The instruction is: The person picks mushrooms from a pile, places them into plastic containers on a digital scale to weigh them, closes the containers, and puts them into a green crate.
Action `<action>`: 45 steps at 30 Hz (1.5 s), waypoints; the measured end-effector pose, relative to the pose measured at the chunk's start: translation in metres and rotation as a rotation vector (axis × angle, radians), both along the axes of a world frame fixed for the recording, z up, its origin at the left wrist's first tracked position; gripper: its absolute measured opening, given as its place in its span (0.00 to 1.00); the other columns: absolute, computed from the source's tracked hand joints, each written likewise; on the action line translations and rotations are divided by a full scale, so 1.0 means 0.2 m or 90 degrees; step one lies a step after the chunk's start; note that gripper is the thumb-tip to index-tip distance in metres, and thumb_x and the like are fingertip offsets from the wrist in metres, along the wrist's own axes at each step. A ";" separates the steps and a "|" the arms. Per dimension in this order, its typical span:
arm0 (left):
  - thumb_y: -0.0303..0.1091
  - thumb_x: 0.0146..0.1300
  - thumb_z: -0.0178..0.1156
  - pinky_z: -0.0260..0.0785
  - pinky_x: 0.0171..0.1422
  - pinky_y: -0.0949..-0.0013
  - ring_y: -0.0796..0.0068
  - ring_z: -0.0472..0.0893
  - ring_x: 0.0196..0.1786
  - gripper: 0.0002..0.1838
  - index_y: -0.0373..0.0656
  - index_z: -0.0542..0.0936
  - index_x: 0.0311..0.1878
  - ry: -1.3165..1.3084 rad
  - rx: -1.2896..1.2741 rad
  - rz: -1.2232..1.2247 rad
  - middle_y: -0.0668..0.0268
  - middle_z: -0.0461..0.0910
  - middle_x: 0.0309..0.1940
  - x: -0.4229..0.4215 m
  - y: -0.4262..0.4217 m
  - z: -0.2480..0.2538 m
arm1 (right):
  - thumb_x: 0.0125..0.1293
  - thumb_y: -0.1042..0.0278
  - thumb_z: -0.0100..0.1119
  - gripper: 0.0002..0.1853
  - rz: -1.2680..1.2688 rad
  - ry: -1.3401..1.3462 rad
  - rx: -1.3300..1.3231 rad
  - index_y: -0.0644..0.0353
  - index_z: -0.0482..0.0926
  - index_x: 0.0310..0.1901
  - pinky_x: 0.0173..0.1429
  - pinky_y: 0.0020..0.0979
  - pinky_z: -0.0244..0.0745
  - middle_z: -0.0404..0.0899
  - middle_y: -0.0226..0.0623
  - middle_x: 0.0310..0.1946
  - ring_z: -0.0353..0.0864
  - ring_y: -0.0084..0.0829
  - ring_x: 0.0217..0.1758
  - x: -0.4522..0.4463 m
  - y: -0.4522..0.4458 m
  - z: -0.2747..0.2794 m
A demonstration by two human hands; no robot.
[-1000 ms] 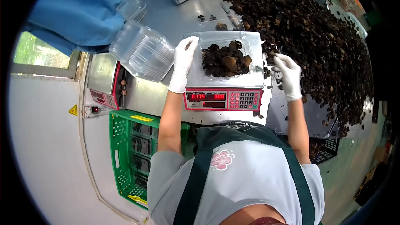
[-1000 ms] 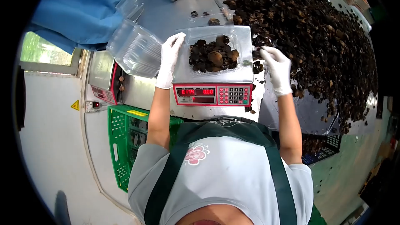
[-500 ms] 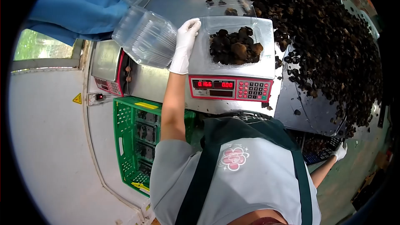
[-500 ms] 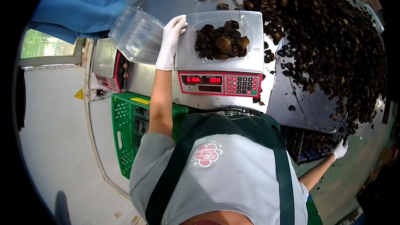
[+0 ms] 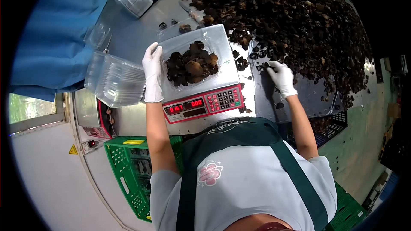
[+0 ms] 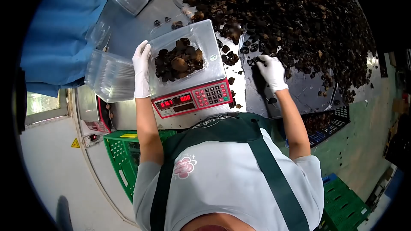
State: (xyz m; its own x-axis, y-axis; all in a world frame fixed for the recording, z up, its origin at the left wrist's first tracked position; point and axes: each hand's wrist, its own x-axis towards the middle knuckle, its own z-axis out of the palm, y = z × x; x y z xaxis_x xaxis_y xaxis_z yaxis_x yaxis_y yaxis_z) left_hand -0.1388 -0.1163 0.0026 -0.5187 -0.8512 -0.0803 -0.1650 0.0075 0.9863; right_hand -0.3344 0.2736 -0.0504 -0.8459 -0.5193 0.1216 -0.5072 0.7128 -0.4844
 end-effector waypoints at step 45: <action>0.31 0.66 0.58 0.71 0.30 0.79 0.80 0.78 0.28 0.16 0.34 0.73 0.55 0.007 0.218 -0.084 0.61 0.80 0.33 0.48 0.52 -0.01 | 0.66 0.68 0.61 0.19 0.209 -0.646 -0.172 0.69 0.73 0.55 0.35 0.18 0.73 0.82 0.32 0.29 0.76 0.16 0.27 0.32 -0.59 0.42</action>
State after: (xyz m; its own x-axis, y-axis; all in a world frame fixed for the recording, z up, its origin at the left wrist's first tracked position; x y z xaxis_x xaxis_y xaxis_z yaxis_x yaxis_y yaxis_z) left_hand -0.0435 -0.0121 0.0004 -0.6244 -0.7020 -0.3425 -0.1734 -0.3030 0.9371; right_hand -0.2710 0.1559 0.0337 -0.4423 -0.7988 -0.4079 0.0693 0.4230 -0.9035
